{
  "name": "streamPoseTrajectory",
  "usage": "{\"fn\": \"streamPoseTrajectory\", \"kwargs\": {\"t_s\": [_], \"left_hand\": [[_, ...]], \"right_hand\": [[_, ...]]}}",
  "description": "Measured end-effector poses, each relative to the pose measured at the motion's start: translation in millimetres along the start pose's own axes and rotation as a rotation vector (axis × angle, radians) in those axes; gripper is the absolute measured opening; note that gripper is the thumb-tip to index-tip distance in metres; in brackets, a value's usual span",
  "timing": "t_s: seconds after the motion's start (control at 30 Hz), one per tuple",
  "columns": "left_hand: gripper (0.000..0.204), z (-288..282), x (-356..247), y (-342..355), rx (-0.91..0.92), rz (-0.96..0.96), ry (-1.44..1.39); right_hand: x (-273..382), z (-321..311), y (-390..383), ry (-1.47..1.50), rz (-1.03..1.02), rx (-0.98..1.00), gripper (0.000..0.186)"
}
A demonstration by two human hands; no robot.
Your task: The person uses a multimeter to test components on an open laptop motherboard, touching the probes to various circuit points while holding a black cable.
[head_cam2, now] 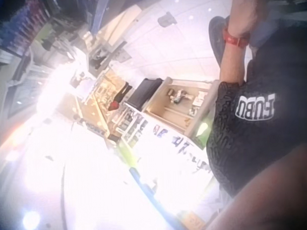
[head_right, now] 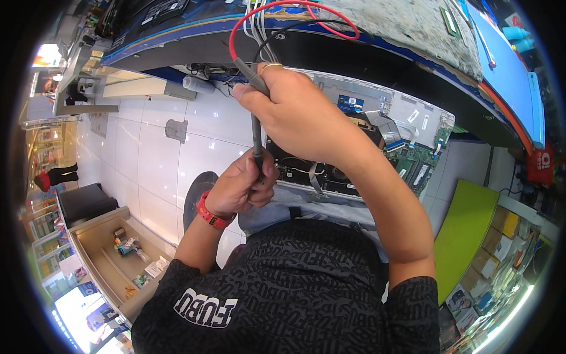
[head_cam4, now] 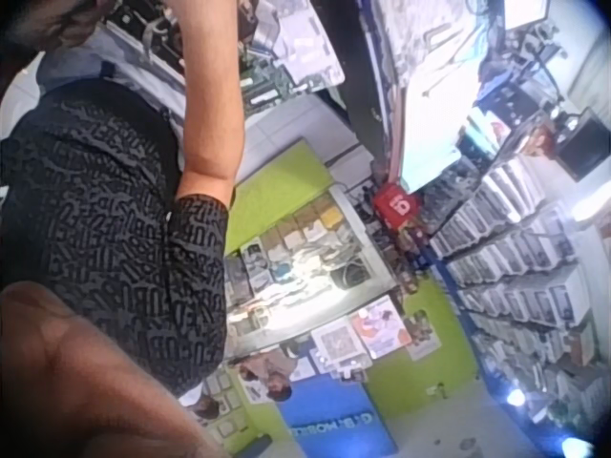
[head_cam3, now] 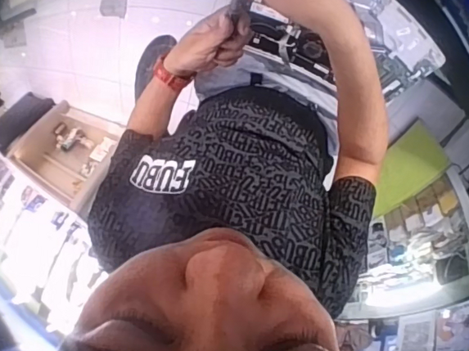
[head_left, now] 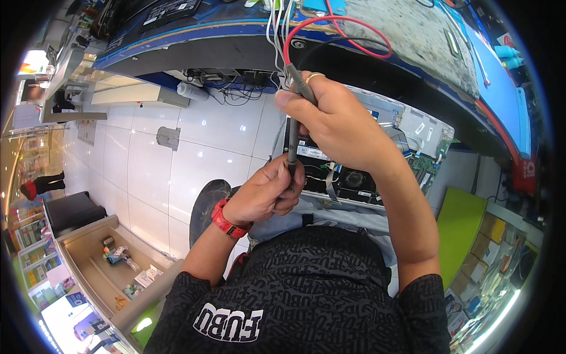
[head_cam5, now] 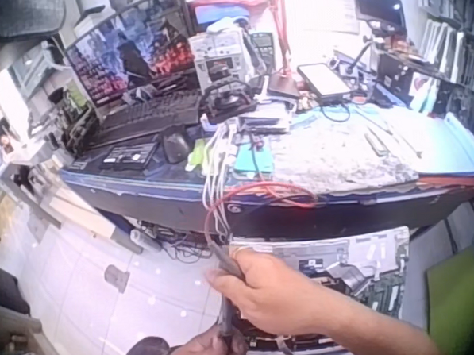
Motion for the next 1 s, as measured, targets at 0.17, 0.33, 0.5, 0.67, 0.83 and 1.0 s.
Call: {"fn": "streamPoseTrajectory", "kwargs": {"t_s": [0.17,0.33,0.5,0.67,0.83,1.0], "left_hand": [[0.042,-1,1,0,-0.008,-0.009,-0.041],[0.034,-2,7,1,0.040,0.014,-0.095],[0.033,-5,3,-1,-0.007,0.033,-0.138],[0.033,-6,-6,-2,0.011,0.106,-0.207],[0.036,-10,-12,-5,0.047,0.169,-0.329],[0.036,-11,-13,-5,0.066,0.179,-0.367]], "right_hand": [[-2,-3,-5,-0.023,0.008,-0.056,0.033],[-10,0,-4,0.028,0.046,-0.004,0.030],[-8,-6,-18,0.122,0.046,-0.097,0.029],[-16,-19,-47,0.479,-0.129,-0.356,0.046],[-17,-44,-80,0.559,-0.166,-0.274,0.054],[-16,-17,-98,0.780,-0.243,-0.290,0.027]]}}
Point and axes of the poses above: each hand's wrist, its own y-axis towards the middle knuckle, its own z-axis out of the palm, x = y × z, the point moved 6 cm from there along y, towards the middle knuckle, and after that the axes turned 3 degrees about y, right-handed, at the moved point
